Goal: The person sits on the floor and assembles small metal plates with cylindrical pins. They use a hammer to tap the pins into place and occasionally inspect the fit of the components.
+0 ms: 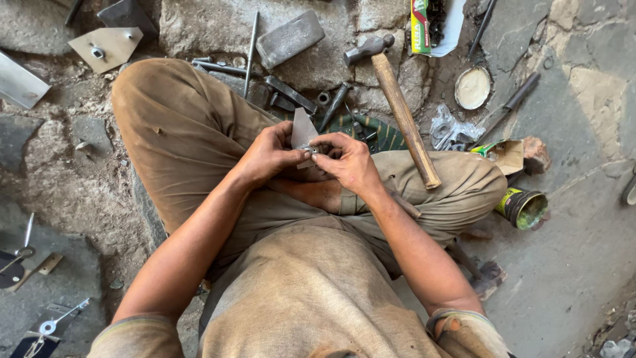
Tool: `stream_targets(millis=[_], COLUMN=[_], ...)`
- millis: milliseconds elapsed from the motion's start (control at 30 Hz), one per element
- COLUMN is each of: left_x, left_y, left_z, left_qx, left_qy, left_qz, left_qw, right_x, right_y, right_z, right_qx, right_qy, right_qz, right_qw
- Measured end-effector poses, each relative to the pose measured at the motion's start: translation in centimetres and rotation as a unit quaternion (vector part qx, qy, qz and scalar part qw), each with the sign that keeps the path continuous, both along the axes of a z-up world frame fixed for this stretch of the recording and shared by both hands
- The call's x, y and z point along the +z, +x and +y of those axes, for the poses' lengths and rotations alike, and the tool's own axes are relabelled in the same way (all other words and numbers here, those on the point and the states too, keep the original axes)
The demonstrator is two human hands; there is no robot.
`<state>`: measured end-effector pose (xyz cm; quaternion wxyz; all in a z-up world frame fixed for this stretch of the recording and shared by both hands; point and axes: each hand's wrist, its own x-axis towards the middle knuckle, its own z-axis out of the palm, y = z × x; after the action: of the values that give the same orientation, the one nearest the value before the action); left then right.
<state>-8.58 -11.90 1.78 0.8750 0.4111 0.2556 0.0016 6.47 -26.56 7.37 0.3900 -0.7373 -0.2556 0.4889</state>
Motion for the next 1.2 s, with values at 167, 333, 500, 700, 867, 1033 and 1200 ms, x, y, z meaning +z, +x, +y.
stream_targets(millis=[167, 333, 500, 700, 867, 1033, 1200], left_x=[-0.5, -1.3, 0.3, 3.8, 4.5, 3.9, 3.9], left_y=[0.1, -0.4, -0.8, -5.7, -6.9, -5.8, -5.3], left_z=[-0.2, -0.8, -0.7, 3.2, 4.2, 4.0, 3.9], left_qx=[0.001, 0.019, 0.089, 0.227, 0.276, 0.257, 0.256], left_qy=[0.033, 0.085, 0.175, 0.219, 0.223, 0.246, 0.248], left_qz=[0.011, 0.016, 0.059, 0.04, 0.057, 0.055, 0.068], left_qw=[0.999, 0.996, 0.979, 0.948, 0.933, 0.933, 0.932], right_x=[-0.4, -0.6, 1.7, 2.5, -2.4, -3.8, -2.6], right_y=[0.1, -0.6, 4.6, 21.7, 29.2, 28.5, 21.2], right_z=[-0.2, -0.5, -2.8, -11.4, -16.8, -15.6, -7.1], right_qx=[0.014, 0.041, 0.051, -0.147, -0.022, -0.006, 0.065], right_qy=[0.003, 0.072, 0.123, -0.058, -0.135, -0.173, -0.135], right_qz=[-0.035, -0.08, -0.213, -0.251, -0.396, -0.341, -0.214], right_qw=[0.999, 0.993, 0.968, 0.955, 0.908, 0.924, 0.965])
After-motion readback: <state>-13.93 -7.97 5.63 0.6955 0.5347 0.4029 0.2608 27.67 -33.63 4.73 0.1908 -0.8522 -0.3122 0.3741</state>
